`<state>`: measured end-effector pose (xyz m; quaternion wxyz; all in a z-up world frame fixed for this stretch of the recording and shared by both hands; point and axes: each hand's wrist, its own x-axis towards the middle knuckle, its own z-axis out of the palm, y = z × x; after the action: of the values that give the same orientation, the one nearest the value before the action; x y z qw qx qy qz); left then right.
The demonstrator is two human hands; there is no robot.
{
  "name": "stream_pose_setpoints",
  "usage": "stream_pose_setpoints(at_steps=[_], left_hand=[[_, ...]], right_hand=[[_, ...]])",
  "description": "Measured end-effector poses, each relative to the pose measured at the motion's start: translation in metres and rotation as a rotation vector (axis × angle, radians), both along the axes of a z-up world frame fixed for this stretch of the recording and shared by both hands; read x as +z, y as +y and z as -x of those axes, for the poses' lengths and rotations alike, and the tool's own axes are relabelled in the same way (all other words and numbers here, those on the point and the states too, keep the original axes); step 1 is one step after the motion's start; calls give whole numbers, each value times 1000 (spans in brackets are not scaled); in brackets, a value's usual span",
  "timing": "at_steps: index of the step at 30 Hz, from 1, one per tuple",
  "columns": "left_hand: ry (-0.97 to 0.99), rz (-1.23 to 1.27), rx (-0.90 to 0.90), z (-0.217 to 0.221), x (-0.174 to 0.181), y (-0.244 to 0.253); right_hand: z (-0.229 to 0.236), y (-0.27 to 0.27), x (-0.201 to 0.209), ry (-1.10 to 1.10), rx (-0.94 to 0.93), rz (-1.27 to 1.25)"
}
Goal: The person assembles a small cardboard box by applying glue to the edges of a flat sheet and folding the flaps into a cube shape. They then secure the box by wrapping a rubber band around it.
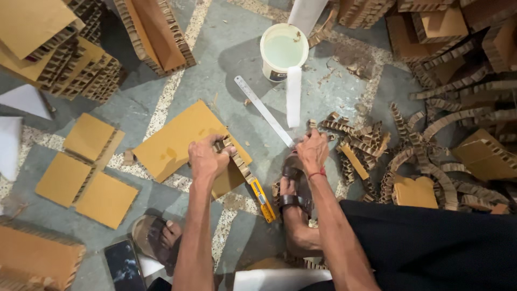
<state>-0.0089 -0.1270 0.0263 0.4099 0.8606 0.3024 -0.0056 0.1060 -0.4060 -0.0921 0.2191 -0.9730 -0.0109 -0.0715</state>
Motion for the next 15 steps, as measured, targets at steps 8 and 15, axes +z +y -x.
stream_pose_setpoints(at_steps=[8, 15], left_hand=[[-38, -40, -40, -1, -4, 2], [14, -69, -61, -3, 2, 1]], right_hand=[[8, 44, 53, 415, -35, -695], [34, 91, 80, 599, 192, -1038]])
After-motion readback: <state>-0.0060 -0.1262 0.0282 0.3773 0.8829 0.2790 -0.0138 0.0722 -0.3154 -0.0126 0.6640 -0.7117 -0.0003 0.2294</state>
